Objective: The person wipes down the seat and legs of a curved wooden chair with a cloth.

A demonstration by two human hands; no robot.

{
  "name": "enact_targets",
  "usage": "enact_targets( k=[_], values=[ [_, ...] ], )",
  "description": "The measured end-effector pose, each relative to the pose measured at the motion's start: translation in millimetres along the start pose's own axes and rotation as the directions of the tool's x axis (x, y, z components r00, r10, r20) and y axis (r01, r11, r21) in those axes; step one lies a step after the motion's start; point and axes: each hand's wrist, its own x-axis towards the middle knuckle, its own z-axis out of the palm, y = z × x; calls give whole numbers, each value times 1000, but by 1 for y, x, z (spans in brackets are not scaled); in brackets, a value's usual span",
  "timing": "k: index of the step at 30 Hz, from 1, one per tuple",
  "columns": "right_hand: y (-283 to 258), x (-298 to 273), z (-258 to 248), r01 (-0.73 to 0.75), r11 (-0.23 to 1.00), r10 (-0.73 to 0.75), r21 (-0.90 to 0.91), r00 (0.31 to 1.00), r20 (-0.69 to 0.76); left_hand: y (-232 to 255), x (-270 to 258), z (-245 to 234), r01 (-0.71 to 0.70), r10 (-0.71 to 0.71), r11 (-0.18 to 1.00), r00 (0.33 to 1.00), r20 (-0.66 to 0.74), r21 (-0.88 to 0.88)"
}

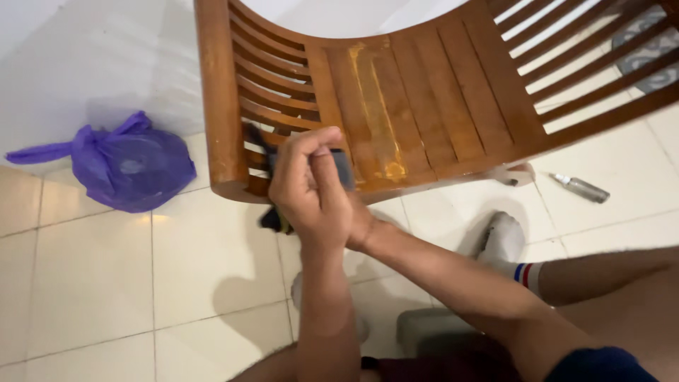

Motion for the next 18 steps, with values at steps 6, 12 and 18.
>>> enact_targets(
  k=[6,12,18],
  values=[
    [2,5,-7,-13,999,12,48,1000,20,2,5,11,-111,97,972,992,78,209],
    [63,-65,-63,223,907,-176,-356,971,162,-12,-4,30,-46,12,971,989,146,234],
    [108,-119,-144,289,796,-171,-532,950,260,-40,-21,51,-90,-33,909,958,285,406]
  ],
)
